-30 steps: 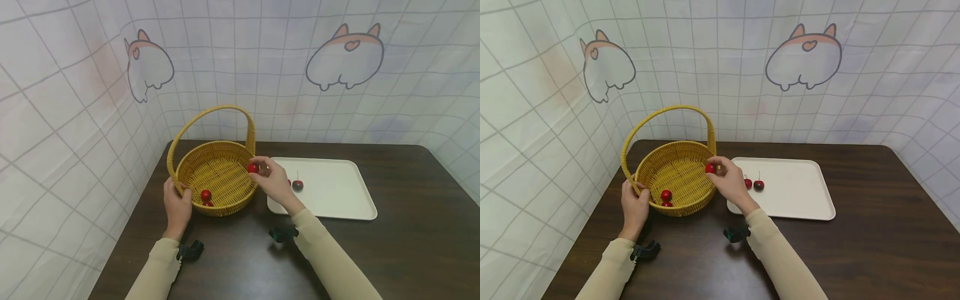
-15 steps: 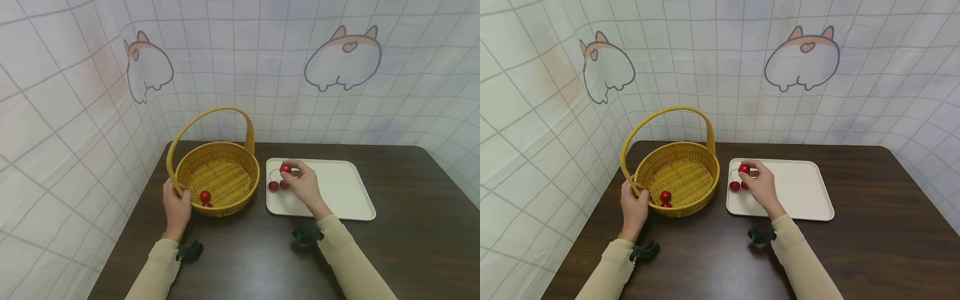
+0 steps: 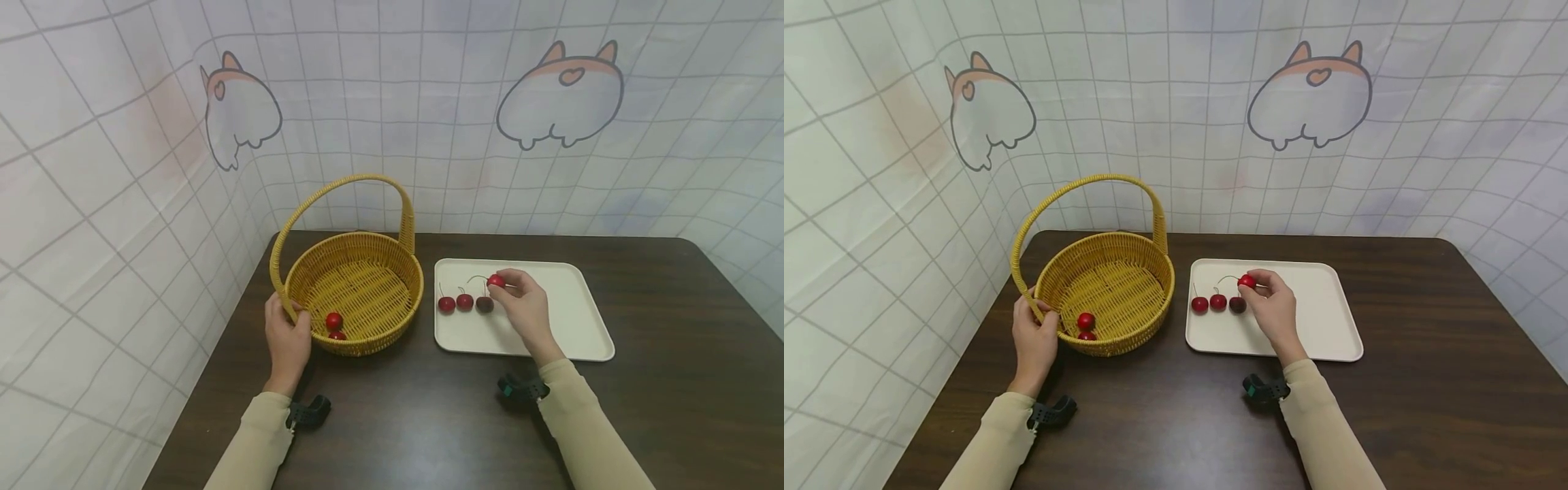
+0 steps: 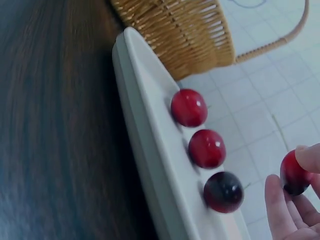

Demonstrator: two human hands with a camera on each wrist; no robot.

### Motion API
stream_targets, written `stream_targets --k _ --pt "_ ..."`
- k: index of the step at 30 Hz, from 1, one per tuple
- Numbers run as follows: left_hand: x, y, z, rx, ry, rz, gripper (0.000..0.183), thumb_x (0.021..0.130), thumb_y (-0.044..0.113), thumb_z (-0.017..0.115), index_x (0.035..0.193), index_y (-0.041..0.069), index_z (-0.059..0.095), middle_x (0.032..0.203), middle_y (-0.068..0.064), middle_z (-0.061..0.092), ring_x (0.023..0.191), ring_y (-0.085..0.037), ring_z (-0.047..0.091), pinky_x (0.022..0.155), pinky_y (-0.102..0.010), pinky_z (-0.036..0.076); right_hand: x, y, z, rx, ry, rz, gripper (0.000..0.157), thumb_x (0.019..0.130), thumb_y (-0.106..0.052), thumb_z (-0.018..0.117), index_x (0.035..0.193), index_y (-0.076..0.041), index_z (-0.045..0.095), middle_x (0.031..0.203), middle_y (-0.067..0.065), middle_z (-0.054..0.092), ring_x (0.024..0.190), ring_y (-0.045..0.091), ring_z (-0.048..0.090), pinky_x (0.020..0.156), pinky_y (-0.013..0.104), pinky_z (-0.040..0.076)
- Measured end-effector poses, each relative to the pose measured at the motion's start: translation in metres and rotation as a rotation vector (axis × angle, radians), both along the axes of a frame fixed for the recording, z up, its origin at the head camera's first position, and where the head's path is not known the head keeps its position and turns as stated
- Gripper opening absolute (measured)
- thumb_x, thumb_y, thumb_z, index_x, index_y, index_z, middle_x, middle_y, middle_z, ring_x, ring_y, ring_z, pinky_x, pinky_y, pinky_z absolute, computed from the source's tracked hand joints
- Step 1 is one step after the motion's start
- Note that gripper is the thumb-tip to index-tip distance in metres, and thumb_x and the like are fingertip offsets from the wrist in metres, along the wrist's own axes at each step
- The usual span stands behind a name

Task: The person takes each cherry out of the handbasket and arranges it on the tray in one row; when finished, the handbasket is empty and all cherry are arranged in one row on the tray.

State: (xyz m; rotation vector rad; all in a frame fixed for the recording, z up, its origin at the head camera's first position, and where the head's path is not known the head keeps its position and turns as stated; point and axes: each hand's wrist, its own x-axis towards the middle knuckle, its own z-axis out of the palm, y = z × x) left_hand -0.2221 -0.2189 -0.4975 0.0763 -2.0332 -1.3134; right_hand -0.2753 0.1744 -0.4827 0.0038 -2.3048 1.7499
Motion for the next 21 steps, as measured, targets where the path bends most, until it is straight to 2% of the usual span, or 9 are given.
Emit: stream_targets --k 4,8,13,16,21 --pt "0.000 0.000 0.000 -0.003 -0.007 0.003 0.011 0.086 -0.003 0.051 0.087 0.008 0.048 0.129 -0.019 0.048 0.093 -0.022 0.044 0.072 -0.036 0.033 -0.002 0.005 -0.004 -0.068 0.002 0.010 0.040 0.090 -0.015 0.069 0.125 -0.002 0.056 0.121 0.014 0.059 0.088 0.002 0.065 0.078 0.017 0.052" --pt "0.000 0.000 0.000 -0.007 -0.009 0.008 0.010 0.086 -0.003 0.051 0.087 0.006 0.048 0.129 -0.019 0.048 0.092 -0.022 0.044 0.071 -0.036 0.033 -0.004 0.011 -0.008 -0.108 0.026 0.020 0.040 0.091 -0.010 0.067 0.129 -0.001 0.057 0.121 0.015 0.057 0.088 0.009 0.066 0.076 0.023 0.054" --pt "-0.001 0.000 -0.001 -0.012 -0.003 0.005 0.013 0.086 -0.003 0.051 0.086 0.010 0.048 0.128 -0.019 0.048 0.091 -0.022 0.044 0.071 -0.035 0.033 -0.004 0.017 -0.009 -0.072 -0.003 0.000 0.038 0.092 -0.011 0.066 0.128 -0.004 0.061 0.122 0.014 0.058 0.087 0.015 0.065 0.073 0.024 0.055" --pt "-0.001 -0.001 -0.002 -0.011 0.002 0.003 0.012 0.085 -0.003 0.051 0.086 0.009 0.049 0.128 -0.020 0.049 0.092 -0.022 0.044 0.072 -0.035 0.033 -0.005 0.020 -0.011 -0.038 -0.046 -0.007 0.039 0.092 -0.009 0.065 0.130 -0.004 0.059 0.125 0.015 0.057 0.084 0.008 0.066 0.073 0.022 0.055" --pt "-0.002 -0.002 -0.001 -0.025 0.002 0.000 0.004 0.086 0.002 0.049 0.089 0.001 0.051 0.127 -0.020 0.049 0.093 -0.022 0.044 0.073 -0.036 0.033 -0.007 0.026 -0.013 0.037 -0.116 -0.012 0.044 0.091 -0.010 0.064 0.134 -0.008 0.055 0.131 0.017 0.053 0.080 -0.001 0.064 0.071 0.017 0.053"
